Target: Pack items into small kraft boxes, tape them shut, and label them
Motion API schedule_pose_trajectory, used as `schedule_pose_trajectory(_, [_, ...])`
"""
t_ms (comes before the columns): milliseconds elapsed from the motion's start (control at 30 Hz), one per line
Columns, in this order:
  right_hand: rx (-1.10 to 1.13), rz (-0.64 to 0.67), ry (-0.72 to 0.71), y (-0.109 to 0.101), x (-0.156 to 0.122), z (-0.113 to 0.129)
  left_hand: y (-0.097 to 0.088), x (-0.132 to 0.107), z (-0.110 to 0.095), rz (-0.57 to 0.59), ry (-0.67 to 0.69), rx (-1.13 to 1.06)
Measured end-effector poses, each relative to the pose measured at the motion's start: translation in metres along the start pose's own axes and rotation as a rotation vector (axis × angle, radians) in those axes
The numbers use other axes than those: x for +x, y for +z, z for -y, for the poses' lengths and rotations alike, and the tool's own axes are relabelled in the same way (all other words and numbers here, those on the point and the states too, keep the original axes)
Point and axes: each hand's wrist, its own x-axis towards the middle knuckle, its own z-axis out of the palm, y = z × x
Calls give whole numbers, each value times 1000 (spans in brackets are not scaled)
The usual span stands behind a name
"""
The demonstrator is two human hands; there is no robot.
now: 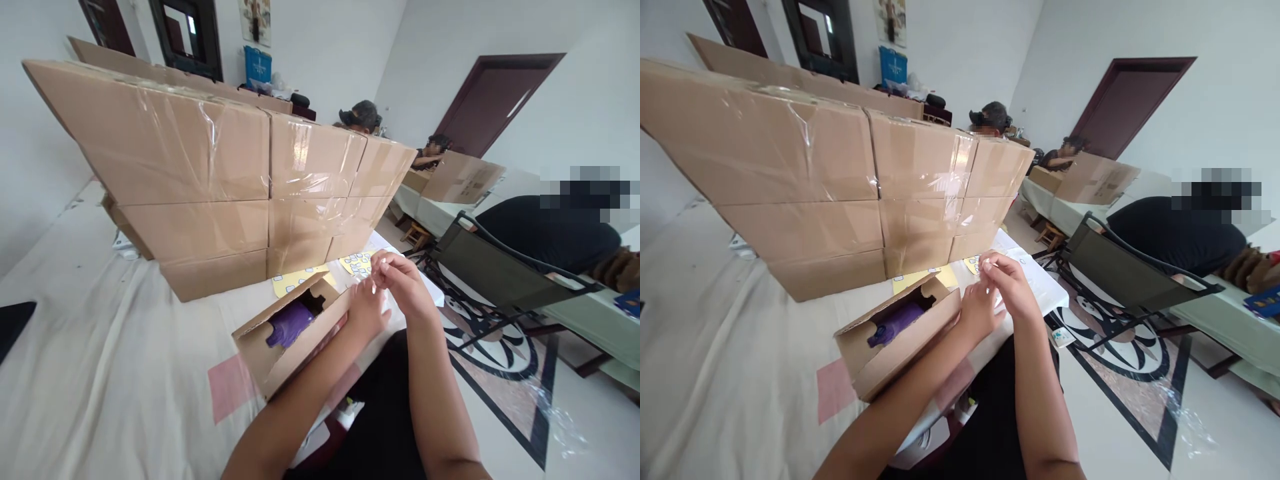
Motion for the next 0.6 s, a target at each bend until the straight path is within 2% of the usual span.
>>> schedule_pose_trajectory(100, [-20,56,-8,12,-1,-7,-66,-25,-17,190,56,69])
schedule_pose_trajectory(133, [-24,84,6,15,-2,-10,-89,-36,-21,235,159,70])
schedule_pose_trajectory(167, [-23,110,22,18,-3,-13,-111,-46,-24,230,235,61])
schedule_pose_trajectory(233, [-11,146,54,23,-4,-16,-150,-64,-28,94,407,-15])
schedule_pose_trajectory(300, [3,168,73,28,-6,-16,-179,-75,-26,-11,498,-101])
schedule_pose_trajectory(367, [9,203,85,34,-7,-14,-196,-83,-21,-67,513,-127])
schedule_pose_trajectory(433, [0,240,91,39,-8,-14,-201,-88,-14,-75,515,-161])
schedule_pose_trajectory(600, [-15,310,107,50,-10,-22,-184,-102,0,14,579,-279])
